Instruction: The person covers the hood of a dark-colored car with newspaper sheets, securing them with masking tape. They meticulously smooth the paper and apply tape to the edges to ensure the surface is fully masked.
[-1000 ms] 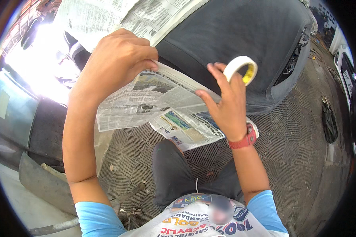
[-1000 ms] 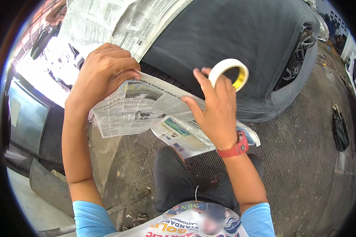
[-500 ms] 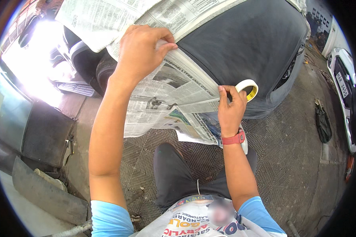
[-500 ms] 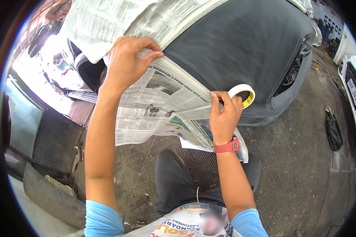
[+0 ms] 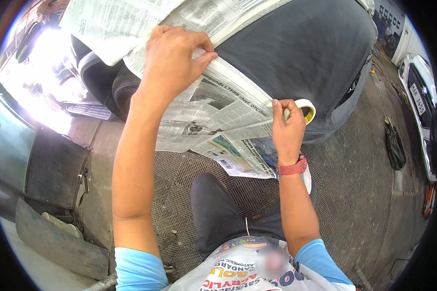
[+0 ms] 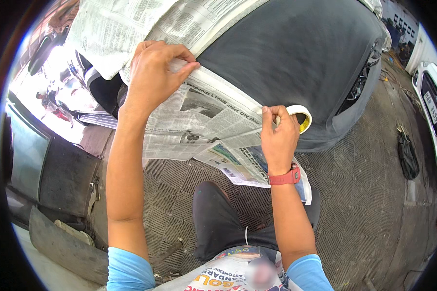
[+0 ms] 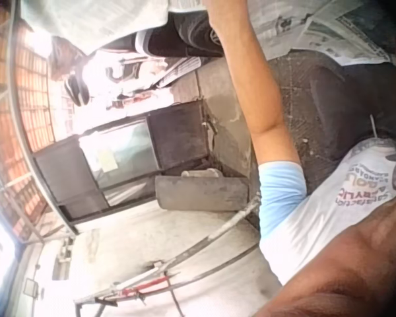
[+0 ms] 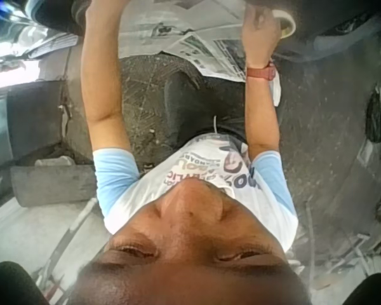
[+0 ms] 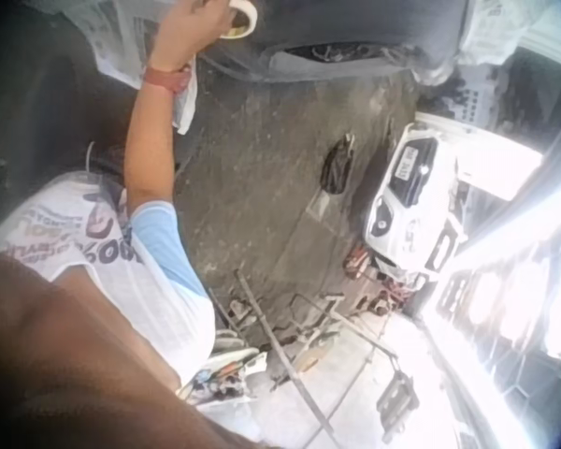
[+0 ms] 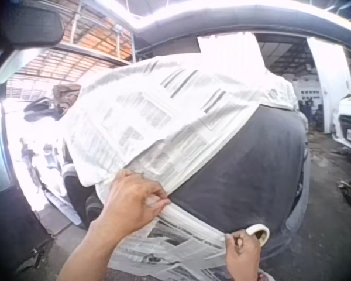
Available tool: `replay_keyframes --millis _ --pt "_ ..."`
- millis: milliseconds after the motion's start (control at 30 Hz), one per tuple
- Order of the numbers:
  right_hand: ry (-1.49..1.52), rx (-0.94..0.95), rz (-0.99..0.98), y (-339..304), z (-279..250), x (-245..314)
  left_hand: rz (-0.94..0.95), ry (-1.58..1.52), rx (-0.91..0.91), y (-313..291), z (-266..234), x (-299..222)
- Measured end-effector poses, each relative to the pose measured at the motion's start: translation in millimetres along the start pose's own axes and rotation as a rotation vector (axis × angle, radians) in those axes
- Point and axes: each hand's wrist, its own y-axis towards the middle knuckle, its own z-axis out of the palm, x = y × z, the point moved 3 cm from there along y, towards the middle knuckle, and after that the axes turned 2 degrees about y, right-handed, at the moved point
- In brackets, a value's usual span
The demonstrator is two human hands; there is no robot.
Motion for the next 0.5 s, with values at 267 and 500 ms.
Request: replay_keyframes --millis 267,500 --pt "0.063 0.022 0.078 0.7 -0.4 -3.6 -0.005 0.013 0.003 -0.3 -0.9 1.1" --pt "0.081 0.024 0.113 1.5 0.5 -2.4 -0.059 0.060 0.068 -0.8 -0.8 -1.0"
